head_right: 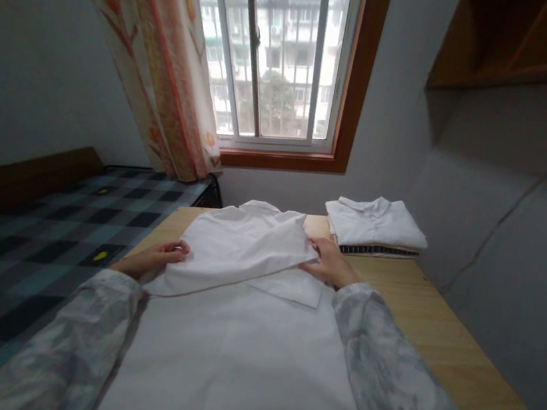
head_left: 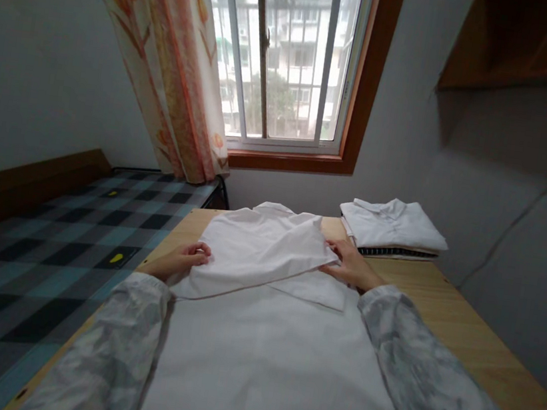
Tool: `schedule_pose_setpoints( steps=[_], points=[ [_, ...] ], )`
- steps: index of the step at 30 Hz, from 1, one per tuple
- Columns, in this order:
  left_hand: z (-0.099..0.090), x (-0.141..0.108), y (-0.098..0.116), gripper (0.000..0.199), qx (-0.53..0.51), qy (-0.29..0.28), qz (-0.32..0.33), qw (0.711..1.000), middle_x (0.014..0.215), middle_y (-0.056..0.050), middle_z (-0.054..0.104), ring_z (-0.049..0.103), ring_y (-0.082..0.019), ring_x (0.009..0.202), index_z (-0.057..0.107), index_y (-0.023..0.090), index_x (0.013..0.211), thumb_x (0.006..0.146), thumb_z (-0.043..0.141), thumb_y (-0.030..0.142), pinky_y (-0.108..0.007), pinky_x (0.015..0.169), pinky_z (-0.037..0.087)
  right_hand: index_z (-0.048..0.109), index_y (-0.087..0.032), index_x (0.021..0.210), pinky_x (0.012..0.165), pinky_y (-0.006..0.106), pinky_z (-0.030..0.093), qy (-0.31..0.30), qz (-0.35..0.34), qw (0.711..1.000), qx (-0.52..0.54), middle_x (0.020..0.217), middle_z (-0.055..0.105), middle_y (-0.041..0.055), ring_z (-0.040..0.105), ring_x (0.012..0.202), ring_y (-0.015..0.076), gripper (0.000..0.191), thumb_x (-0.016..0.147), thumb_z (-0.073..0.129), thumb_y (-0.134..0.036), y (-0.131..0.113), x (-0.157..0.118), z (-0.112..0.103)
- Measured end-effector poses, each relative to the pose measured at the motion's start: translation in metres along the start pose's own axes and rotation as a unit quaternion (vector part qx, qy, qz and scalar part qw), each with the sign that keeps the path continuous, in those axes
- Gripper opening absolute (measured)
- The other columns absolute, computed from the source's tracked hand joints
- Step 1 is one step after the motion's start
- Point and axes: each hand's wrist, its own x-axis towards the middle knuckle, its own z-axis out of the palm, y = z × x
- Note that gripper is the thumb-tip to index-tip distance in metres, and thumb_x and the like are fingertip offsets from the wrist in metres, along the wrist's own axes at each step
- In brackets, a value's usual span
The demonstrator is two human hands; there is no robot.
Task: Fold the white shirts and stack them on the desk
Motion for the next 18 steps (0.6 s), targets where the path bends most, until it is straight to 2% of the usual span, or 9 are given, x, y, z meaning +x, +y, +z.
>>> schedule_pose_setpoints(
  steps=[3, 5, 7, 10, 13, 16, 18],
  points=[
    [0.002, 0.001, -0.003, 0.050, 0.008, 0.002, 0.011, 1.000, 0.070, 0.006, 0.054, 0.046, -0.013, 0.064, 0.063, 0.021, 0.090, 0.059, 0.086, 0.052, -0.022, 0.058, 0.032, 0.071, -0.021, 0.091, 0.077, 0.032, 0.044, 0.026, 0.037, 0.981, -0.191, 0.093, 0.073, 0.0075, 0.064, 0.084, 0.0238, 0.009, 0.082, 0.071, -0.021, -0.001, -0.005, -0.001],
    [0.004, 0.002, -0.004, 0.047, 0.022, 0.000, 0.026, 0.999, 0.066, 0.008, 0.048, 0.041, -0.011, 0.061, 0.062, 0.021, 0.088, 0.060, 0.085, 0.053, -0.022, 0.056, 0.027, 0.066, -0.022, 0.080, 0.073, 0.032, 0.038, 0.043, 0.059, 0.956, -0.283, 0.084, 0.070, 0.0078, 0.062, 0.079, 0.0231, 0.006, 0.082, 0.065, -0.016, -0.005, -0.007, -0.003],
    [0.006, 0.003, -0.007, 0.046, 0.043, -0.008, 0.034, 0.998, 0.062, 0.009, 0.042, 0.036, -0.010, 0.057, 0.063, 0.021, 0.086, 0.061, 0.085, 0.053, -0.022, 0.054, 0.023, 0.067, -0.021, 0.079, 0.071, 0.033, 0.036, 0.052, 0.072, 0.939, -0.331, 0.085, 0.072, 0.0098, 0.064, 0.081, 0.0238, 0.006, 0.081, 0.065, -0.016, -0.011, -0.007, -0.004],
    [0.006, 0.004, -0.009, 0.046, 0.078, -0.024, 0.019, 0.996, 0.059, 0.008, 0.041, 0.032, -0.011, 0.053, 0.067, 0.021, 0.089, 0.067, 0.085, 0.057, -0.024, 0.052, 0.018, 0.073, -0.021, 0.082, 0.071, 0.034, 0.037, 0.011, 0.114, 0.925, -0.361, 0.089, 0.076, 0.0138, 0.069, 0.084, 0.0271, 0.007, 0.083, 0.066, -0.020, -0.017, -0.006, -0.004],
    [0.006, 0.002, -0.008, 0.050, 0.117, -0.027, -0.001, 0.993, 0.059, 0.005, 0.050, 0.035, -0.011, 0.052, 0.072, 0.021, 0.089, 0.072, 0.084, 0.066, -0.026, 0.051, 0.018, 0.078, -0.022, 0.083, 0.073, 0.035, 0.042, -0.055, 0.166, 0.916, -0.362, 0.093, 0.079, 0.0172, 0.074, 0.088, 0.0309, 0.009, 0.082, 0.070, -0.026, -0.017, -0.002, -0.008],
    [0.007, -0.001, -0.004, 0.055, 0.149, -0.044, 0.001, 0.988, 0.061, 0.003, 0.052, 0.040, -0.012, 0.054, 0.076, 0.018, 0.086, 0.071, 0.086, 0.070, -0.027, 0.052, 0.021, 0.077, -0.022, 0.075, 0.072, 0.034, 0.044, -0.101, 0.187, 0.922, -0.323, 0.085, 0.079, 0.0142, 0.074, 0.084, 0.0297, 0.004, 0.076, 0.078, -0.026, -0.011, 0.001, -0.022],
    [0.009, -0.002, -0.002, 0.061, 0.142, -0.047, 0.011, 0.989, 0.062, 0.004, 0.052, 0.041, -0.012, 0.055, 0.078, 0.017, 0.095, 0.069, 0.088, 0.071, -0.026, 0.053, 0.023, 0.073, -0.023, 0.071, 0.068, 0.032, 0.043, -0.135, 0.175, 0.939, -0.265, 0.076, 0.075, 0.0089, 0.071, 0.075, 0.0258, 0.010, 0.071, 0.082, -0.026, -0.004, 0.004, -0.034]
  ],
)
